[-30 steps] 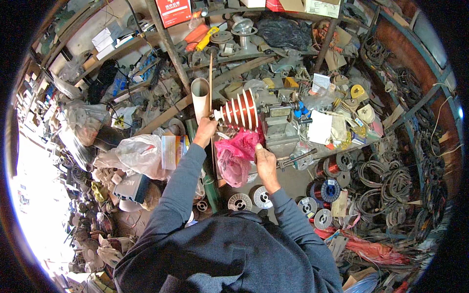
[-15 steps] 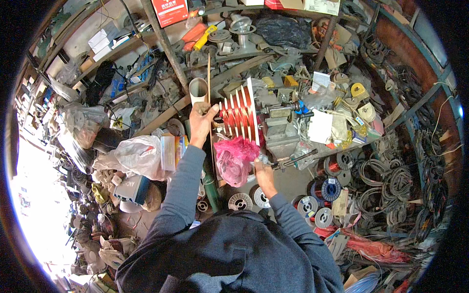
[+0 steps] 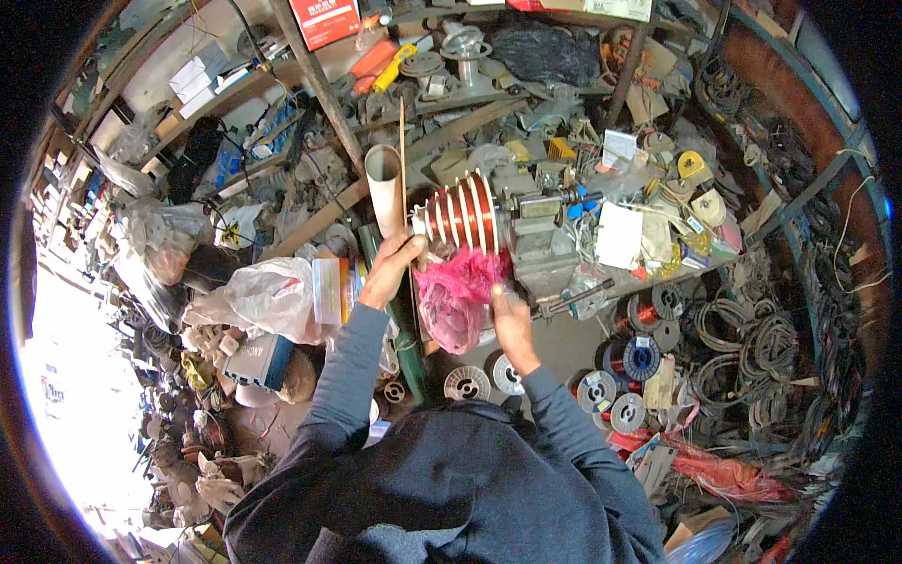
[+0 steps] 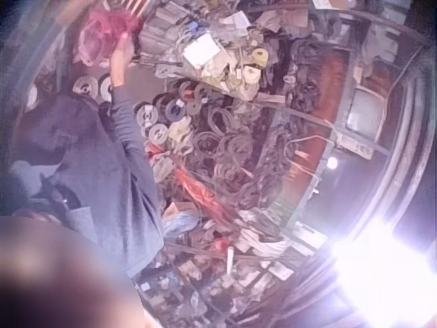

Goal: The person assembles a red and white ribbed electrical component by inserting small metal pins into its slots and securing them with pliers. The person repeatedly picks up pins, places them into the component, and uses pliers to crimp or tighten them.

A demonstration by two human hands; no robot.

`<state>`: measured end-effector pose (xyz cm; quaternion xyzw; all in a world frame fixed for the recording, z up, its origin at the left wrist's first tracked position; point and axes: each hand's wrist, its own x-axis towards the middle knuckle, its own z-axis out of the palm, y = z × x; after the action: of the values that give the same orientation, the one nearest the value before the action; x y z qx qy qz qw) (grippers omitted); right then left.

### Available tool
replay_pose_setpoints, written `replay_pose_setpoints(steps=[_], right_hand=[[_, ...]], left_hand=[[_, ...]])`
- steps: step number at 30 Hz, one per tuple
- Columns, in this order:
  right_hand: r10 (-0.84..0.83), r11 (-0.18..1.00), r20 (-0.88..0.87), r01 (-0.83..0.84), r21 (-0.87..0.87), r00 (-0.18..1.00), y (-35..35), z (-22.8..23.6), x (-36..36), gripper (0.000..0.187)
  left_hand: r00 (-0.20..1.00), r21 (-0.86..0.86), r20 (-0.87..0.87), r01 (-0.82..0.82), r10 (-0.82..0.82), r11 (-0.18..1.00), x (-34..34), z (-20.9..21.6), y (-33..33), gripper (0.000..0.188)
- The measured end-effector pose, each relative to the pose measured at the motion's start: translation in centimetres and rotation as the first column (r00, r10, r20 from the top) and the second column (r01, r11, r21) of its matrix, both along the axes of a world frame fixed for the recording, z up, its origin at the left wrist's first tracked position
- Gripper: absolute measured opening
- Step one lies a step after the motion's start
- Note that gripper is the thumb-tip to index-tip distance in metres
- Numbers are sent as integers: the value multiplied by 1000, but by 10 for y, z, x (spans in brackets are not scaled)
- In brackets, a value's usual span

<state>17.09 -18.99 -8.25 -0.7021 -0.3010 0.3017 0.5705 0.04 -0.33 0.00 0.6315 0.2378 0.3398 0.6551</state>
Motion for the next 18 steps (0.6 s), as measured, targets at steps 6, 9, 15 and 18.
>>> replay_pose_setpoints(steps=[6, 9, 15, 18], right_hand=[[54, 980, -84, -68, -184, 995, 0, 3, 1, 60], [96, 988, 87, -85, -127, 992, -4, 7, -1, 59], [63, 980, -57, -51, 191, 996, 1, 12, 3, 60], [42, 971, -70, -57, -234, 997, -1, 8, 2, 58]], left_hand=[[875, 86, -38, -478, 483, 874, 32, 5, 36, 24], [880, 60, -58, -468, 471, 882, 38, -1, 61, 20], [958, -100, -217, -211, 186, 972, 23, -19, 37, 23], [997, -322, 18, -69, 79, 944, 11, -13, 10, 28]])
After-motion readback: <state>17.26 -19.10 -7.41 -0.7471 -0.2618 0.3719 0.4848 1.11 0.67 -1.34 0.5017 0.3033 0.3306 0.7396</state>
